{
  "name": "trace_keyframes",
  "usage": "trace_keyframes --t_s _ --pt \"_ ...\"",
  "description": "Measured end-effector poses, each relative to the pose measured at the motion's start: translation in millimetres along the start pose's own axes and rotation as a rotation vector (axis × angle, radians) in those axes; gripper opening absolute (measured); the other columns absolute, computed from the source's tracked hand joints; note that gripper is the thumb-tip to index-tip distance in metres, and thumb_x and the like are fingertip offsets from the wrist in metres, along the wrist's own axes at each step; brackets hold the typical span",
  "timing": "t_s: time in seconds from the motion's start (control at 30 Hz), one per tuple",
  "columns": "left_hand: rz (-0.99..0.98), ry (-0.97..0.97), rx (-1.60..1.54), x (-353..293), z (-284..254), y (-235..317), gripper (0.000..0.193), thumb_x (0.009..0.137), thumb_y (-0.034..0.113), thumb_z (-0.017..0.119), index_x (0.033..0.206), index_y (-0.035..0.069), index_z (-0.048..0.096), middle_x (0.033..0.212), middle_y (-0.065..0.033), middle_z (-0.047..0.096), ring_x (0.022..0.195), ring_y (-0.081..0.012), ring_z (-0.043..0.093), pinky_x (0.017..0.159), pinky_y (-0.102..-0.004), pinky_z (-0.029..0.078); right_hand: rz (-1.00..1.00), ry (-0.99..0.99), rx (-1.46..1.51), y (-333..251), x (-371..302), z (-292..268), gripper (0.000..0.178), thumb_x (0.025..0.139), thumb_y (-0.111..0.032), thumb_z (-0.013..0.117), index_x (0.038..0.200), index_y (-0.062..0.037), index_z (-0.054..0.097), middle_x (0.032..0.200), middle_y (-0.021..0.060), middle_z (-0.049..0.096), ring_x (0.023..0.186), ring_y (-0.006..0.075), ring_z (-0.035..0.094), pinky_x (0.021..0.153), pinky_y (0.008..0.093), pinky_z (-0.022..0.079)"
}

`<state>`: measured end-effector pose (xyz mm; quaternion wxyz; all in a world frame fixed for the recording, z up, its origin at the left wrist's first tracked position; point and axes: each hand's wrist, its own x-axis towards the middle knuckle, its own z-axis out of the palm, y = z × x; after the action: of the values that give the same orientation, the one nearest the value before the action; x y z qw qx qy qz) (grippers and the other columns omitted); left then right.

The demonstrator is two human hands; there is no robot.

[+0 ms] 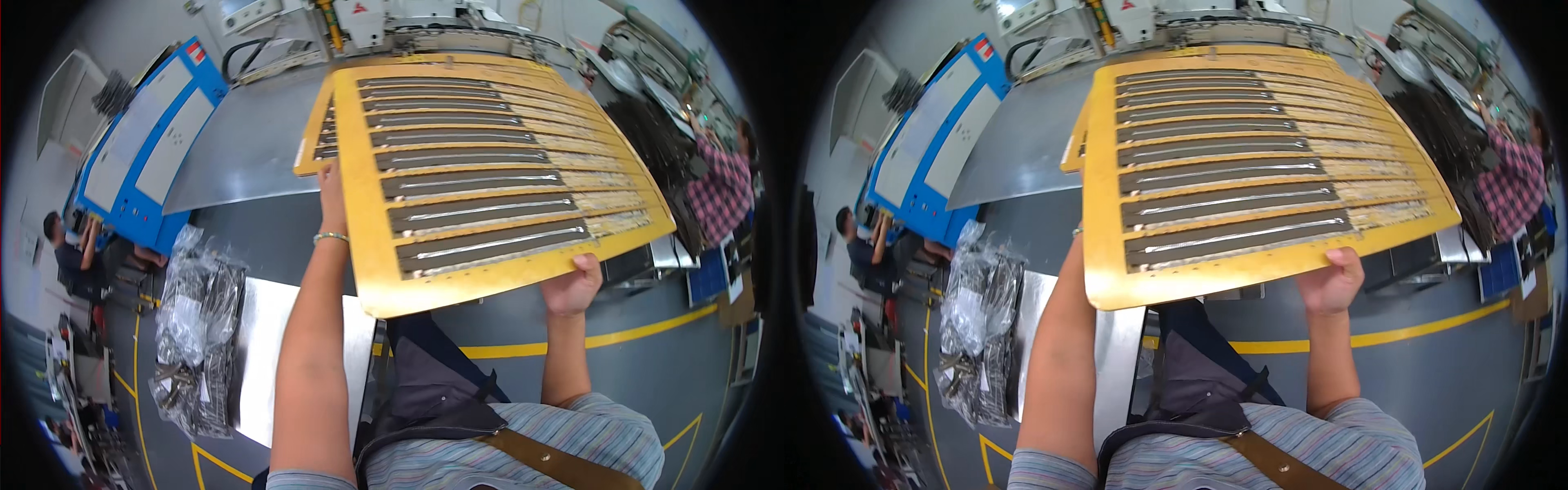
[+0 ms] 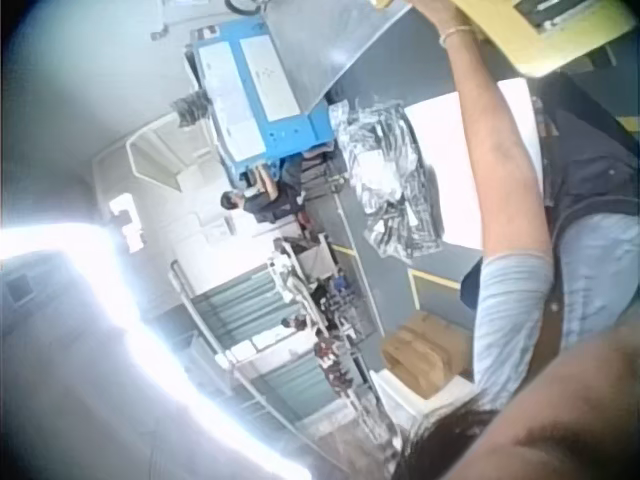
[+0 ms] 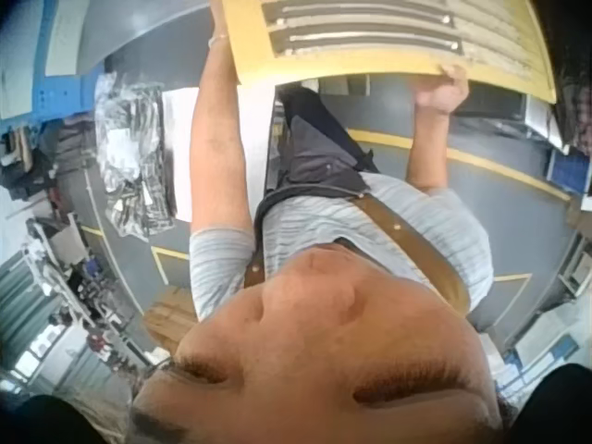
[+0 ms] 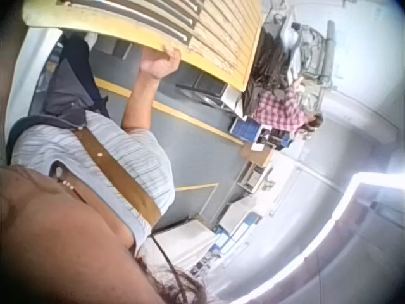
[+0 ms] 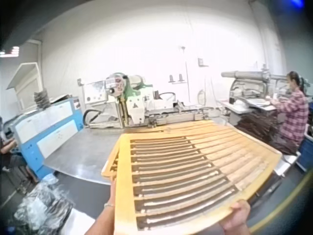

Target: The recorder organizes and places small leather straps into a wooden jig/mold for further processing.

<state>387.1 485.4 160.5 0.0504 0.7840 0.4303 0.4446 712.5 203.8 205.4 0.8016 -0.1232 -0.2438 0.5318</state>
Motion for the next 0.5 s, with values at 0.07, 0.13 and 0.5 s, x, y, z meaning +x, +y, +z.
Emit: trace_keyframes --t_s 0.07,0.13,0.5 --pt "0.176 0.097 0.152 -25.1 -10.1 27.2 0.035 0.096 0.022 0.058 0.125 0.003 0.063 0.121 -0.012 0.062 0.123 -0.0286 0.053 0.104 -0.0438 0.036 -0.007 -0.03 -0.009 -3.6 0.3 7.2 0.066 0.081 -0.016 0.057 0.144 -0.0008 0.049 0.14 0.0127 0.061 0.129 0.0311 0.057 0.112 0.0461 0.044" --pt "0.133 0.286 0.1 -67.1 -22.3 52.7 0.04 0.096 0.025 0.057 0.129 0.004 0.062 0.13 -0.01 0.061 0.132 -0.0255 0.052 0.108 -0.0456 0.032 0.024 -0.079 0.016 -3.4 0.0 8.3 0.065 0.082 -0.016 0.057 0.145 -0.0015 0.049 0.14 0.0127 0.061 0.129 0.031 0.057 0.112 0.0465 0.044" --pt "-0.654 0.851 -1.281 -242.2 -84.5 206.4 0.051 0.101 0.036 0.064 0.137 0.001 0.054 0.15 -0.0123 0.045 0.138 -0.0291 0.047 0.115 -0.0501 0.039 0.09 -0.225 0.021 -31.8 -21.1 43.4 0.065 0.089 -0.018 0.056 0.151 -0.0026 0.042 0.151 0.0153 0.052 0.135 0.0341 0.054 0.112 0.0538 0.045"
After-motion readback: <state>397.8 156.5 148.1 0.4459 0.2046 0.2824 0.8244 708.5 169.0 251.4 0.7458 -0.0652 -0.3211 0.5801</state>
